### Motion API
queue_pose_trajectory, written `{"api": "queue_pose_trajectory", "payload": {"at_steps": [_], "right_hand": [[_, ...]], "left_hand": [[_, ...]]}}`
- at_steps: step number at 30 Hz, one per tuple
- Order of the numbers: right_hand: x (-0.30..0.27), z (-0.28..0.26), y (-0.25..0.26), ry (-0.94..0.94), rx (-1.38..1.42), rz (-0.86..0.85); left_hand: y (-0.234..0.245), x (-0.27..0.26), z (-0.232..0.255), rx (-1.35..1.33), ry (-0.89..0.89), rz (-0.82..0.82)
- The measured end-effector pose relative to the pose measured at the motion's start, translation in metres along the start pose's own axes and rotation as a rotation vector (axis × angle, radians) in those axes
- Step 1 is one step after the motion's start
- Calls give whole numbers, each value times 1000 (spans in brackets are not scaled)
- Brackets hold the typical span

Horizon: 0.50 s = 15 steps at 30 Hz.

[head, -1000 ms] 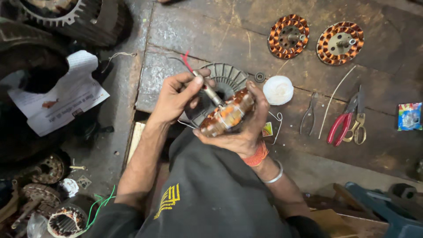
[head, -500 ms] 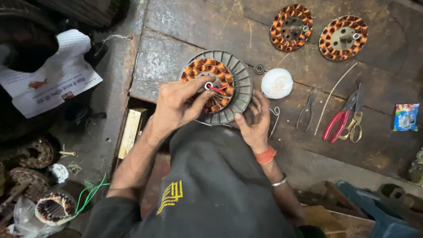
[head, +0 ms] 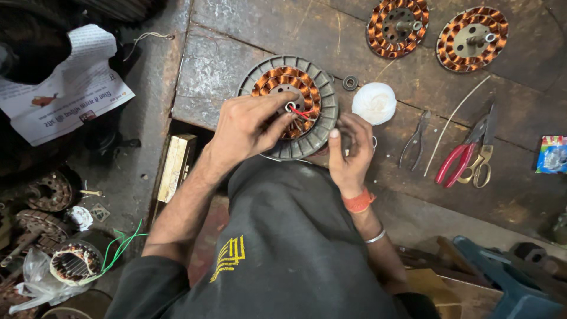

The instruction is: The person is repairing an electrical motor stator by stripping and twisting wires, then securing the copper windings with white string. They use pliers and scissors to manipulate the components on a cluttered workbench.

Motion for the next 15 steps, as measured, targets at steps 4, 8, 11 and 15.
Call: {"api": "queue_pose_trajectory", "payload": {"at_steps": [4,8,11,15], "right_hand": [[25,-45,9,-7,135,-59],[58,-83,8,96,235,-276],[73,-91,5,221,-53,-341],[77,-64,3,-41,241,-302]], "left_hand": [[8,3,12,-22,39,38],[23,5,32,-69,-80,69],[27,5,33,-189,-31,38],[29,-2,17,-299,29,97]]}}
Point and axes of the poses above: each hand's wrist, its own x-axis towards the middle knuckle, its own y-axis out of the back of the hand, z = x × y, the point moved 4 cm from there along x, towards the middle knuckle, and after that the axes turned 7 degrees about -z, right-handed, at the moved point
